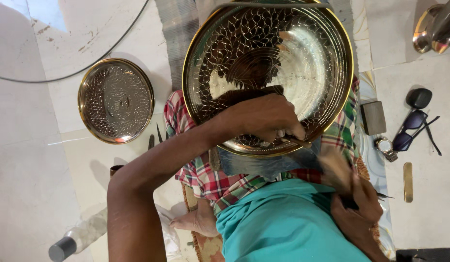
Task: The person sits on the floor and uses a hammer to strike the interior surface of a large brass tray, creating a textured pattern. They hold a cloth or pad in the left hand to support the tray while repeatedly hammering different sections.
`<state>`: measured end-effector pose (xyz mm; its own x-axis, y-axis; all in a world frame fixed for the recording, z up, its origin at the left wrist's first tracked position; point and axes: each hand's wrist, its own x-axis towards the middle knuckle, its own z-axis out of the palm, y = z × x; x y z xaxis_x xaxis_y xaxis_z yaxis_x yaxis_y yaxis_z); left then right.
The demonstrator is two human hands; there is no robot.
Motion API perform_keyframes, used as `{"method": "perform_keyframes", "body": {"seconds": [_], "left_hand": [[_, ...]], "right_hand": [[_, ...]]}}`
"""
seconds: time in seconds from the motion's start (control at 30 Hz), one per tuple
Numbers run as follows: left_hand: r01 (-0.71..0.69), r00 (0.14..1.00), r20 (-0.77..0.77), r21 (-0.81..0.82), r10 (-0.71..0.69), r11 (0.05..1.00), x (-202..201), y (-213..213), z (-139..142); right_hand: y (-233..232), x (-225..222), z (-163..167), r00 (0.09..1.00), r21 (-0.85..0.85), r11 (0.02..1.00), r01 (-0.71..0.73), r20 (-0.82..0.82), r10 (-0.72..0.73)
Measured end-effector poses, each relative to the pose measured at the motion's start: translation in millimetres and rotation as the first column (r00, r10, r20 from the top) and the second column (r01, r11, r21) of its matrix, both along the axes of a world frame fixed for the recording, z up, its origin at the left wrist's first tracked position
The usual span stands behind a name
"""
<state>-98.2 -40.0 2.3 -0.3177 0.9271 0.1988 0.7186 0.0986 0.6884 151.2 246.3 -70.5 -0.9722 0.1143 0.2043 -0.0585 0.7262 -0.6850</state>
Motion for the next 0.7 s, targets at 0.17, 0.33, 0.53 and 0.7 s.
{"method": "perform_keyframes", "body": {"seconds": [0.17, 0.33, 0.53, 0.7], "left_hand": [[-0.174, 0.983, 0.045, -0.042, 0.176, 0.984, 13.5, -10.3, 3.1], [-0.394, 0.908, 0.125, -0.076, 0.400, 0.916, 31.7, -16.9, 0.5], [-0.625, 0.777, 0.045, -0.065, 0.628, 0.778, 55.2, -15.2, -13.2], [-0.745, 0.658, 0.058, -0.095, 0.751, 0.660, 75.4, -16.5, -24.3]], "right_hand": [[-3.3, -13.5, 17.8, 0.993, -0.189, 0.982, 0.024, 0.122, 0.000], [-13.6, -46.9, 43.0, 0.997, -0.214, 0.975, -0.067, 0.013, 0.071], [-19.2, -82.1, 67.5, 0.988, -0.233, 0.967, -0.104, 0.088, 0.128], [-13.3, -110.1, 84.8, 0.960, -0.230, 0.948, -0.218, 0.125, 0.250]]}}
